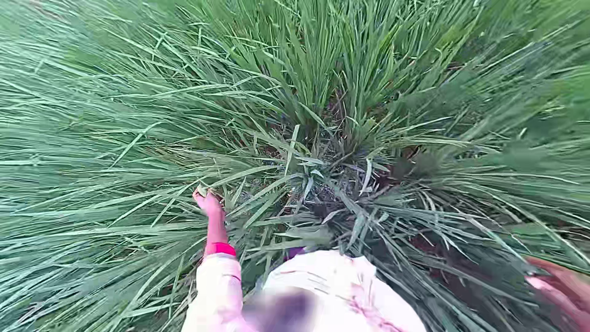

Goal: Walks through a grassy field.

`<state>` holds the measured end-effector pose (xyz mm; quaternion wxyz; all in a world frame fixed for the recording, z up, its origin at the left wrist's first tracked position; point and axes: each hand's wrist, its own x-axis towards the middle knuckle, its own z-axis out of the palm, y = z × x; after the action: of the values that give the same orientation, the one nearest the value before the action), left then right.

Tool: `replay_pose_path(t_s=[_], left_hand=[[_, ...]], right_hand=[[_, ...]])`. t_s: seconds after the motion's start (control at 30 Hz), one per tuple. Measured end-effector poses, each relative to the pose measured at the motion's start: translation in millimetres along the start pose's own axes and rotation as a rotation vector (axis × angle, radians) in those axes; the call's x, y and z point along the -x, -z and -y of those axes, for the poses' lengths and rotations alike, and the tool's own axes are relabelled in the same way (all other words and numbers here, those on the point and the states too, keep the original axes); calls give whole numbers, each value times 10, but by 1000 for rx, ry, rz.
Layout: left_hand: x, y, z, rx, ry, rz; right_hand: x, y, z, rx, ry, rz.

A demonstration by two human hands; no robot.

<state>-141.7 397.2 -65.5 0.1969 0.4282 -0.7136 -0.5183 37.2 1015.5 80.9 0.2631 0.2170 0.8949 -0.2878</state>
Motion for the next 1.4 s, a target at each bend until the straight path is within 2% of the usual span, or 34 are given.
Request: replay_pose_path(t_s=[0.2, 0.37, 0.47, 0.6, 0.73, 0.87, 0.97, 1.03, 1.07, 1.13, 1.2, 1.3, 1.37, 1.4], left_hand=[[215, 346, 130, 84, 113, -183], [229, 524, 220, 7, 121, -330], [88, 529, 247, -121, 90, -382], [-161, 290, -16, -181, 122, -424], [-747, -146, -129, -163, 105, -440], [-1240, -810, -506, 5, -28, -417], [-1636, -1037, -823, 117, -130, -439], [-1933, -986, -1107, 105, -215, -461], [-2100, -947, -1273, 101, -271, -470], [-2438, -876, -1563, 140, -375, -481], [-2780, -794, -1731, 183, -499, -432], [-2946, -883, -2028, 181, -491, -380], [-2875, -1068, -2209, 155, -532, -304], [-2843, -1160, -2247, 127, -588, -234]], right_hand=[[-560, 401, 230, 57, 130, -5], [-885, 636, 379, 57, 205, -68], [-1057, 667, 452, 51, 188, -74], [-1295, 683, 745, 46, 196, -92], [-1740, 605, 1406, 45, 304, -58], [-2353, 393, 2482, 11, 538, 59], [-2972, 320, 3295, -20, 596, -117], [-3559, 292, 3714, 24, 604, -236], [-3890, 239, 3871, 78, 614, -241], [-4426, -29, 4133, 206, 656, -102], [-4576, -477, 4414, 273, 756, 223], [-4369, -1192, 4615, 427, 844, 808], [-4113, -1437, 4445, 494, 728, 1001], [-4020, -1440, 4317, 507, 661, 1018]])
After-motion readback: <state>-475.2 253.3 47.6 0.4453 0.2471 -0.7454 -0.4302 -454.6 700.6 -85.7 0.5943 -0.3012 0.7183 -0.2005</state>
